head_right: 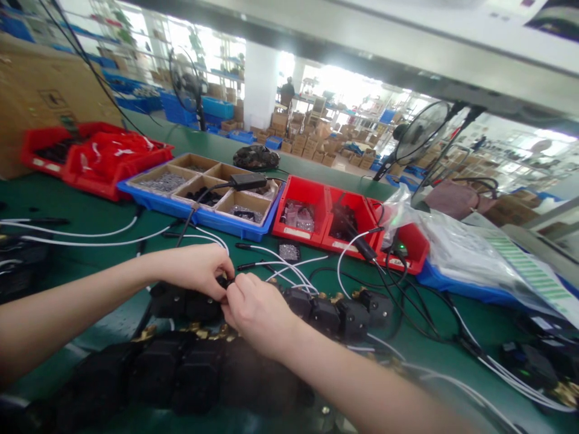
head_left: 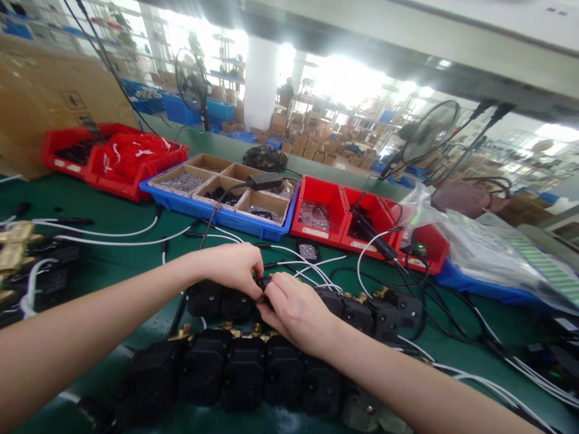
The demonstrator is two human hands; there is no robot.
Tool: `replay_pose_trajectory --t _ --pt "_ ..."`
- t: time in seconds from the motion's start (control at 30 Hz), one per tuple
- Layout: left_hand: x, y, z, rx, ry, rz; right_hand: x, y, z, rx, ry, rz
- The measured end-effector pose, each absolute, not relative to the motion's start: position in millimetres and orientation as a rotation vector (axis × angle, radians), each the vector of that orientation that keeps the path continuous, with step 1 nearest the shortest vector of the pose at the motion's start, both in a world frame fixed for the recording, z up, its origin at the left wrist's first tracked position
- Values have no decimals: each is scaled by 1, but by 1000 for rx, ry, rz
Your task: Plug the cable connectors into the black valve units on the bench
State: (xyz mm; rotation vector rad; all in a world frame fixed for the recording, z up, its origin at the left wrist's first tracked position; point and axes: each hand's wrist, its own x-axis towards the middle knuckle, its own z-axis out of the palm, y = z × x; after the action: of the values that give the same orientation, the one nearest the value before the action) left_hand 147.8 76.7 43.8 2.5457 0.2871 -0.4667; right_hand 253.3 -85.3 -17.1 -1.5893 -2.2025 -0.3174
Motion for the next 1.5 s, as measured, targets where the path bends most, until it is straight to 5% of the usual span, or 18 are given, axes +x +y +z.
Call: replay_pose_trajectory --t 0.5,1.1,1.5 --pt "149 82 48 2499 244 -499 259 -84 -19 -1428 -2289 -544" --pt "149 79 41 2525 296 -451 259 -84 -20 -1472 -2298 -478" --pt "142 78 53 2388 407 -288 274 -100 27 -1599 -1956 -218"
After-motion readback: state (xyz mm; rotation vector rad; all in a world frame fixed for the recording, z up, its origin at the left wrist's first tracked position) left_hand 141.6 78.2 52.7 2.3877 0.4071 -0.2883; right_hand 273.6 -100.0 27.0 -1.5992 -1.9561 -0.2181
